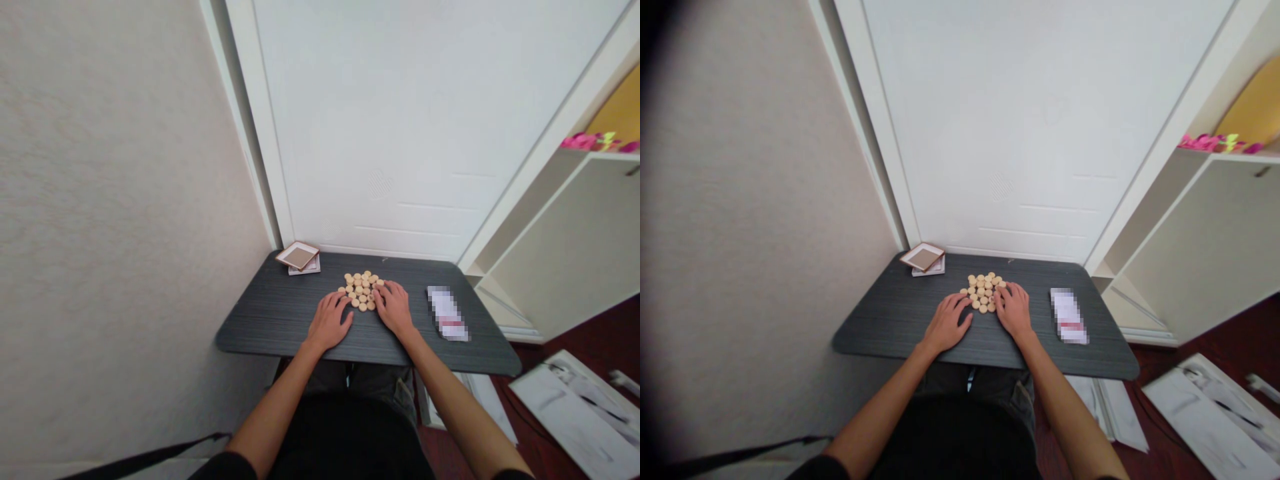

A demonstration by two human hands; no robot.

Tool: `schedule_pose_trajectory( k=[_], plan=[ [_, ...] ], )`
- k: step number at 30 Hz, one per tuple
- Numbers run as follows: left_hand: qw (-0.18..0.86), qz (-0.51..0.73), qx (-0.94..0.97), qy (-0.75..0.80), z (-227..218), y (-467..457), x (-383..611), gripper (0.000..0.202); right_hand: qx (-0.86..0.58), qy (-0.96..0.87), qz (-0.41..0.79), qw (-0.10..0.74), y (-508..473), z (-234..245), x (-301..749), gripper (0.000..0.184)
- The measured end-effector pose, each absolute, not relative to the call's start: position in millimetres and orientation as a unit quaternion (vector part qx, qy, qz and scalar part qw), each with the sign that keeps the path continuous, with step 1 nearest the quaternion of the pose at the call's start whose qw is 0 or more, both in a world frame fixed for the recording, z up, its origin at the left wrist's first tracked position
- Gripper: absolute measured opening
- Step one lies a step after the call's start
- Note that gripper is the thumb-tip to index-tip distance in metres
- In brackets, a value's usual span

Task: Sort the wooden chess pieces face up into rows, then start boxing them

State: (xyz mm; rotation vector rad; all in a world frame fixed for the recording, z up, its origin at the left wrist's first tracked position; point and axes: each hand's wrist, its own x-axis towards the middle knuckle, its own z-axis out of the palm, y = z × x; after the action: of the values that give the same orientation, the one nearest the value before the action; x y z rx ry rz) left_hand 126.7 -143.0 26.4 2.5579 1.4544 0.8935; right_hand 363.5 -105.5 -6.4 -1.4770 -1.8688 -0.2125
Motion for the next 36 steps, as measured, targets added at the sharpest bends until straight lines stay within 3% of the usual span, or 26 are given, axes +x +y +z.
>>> schedule_pose_trajectory(
  k=[13, 29, 36],
  plan=[
    [0.050, 0.326, 0.823, 0.463, 34, -128, 145, 0.029, -0.617, -0.689, -0.101, 0.367, -105, -12, 364, 0.034],
    [0.018, 0.291, 0.744, 0.601, 33, -88, 189, 0.012, -0.611, -0.684, -0.085, 0.390, -107, -10, 365, 0.034],
    [0.035, 0.299, 0.708, 0.639, 43, -71, 159, 0.021, -0.594, -0.715, -0.072, 0.362, -110, -3, 363, 0.034]
  ],
)
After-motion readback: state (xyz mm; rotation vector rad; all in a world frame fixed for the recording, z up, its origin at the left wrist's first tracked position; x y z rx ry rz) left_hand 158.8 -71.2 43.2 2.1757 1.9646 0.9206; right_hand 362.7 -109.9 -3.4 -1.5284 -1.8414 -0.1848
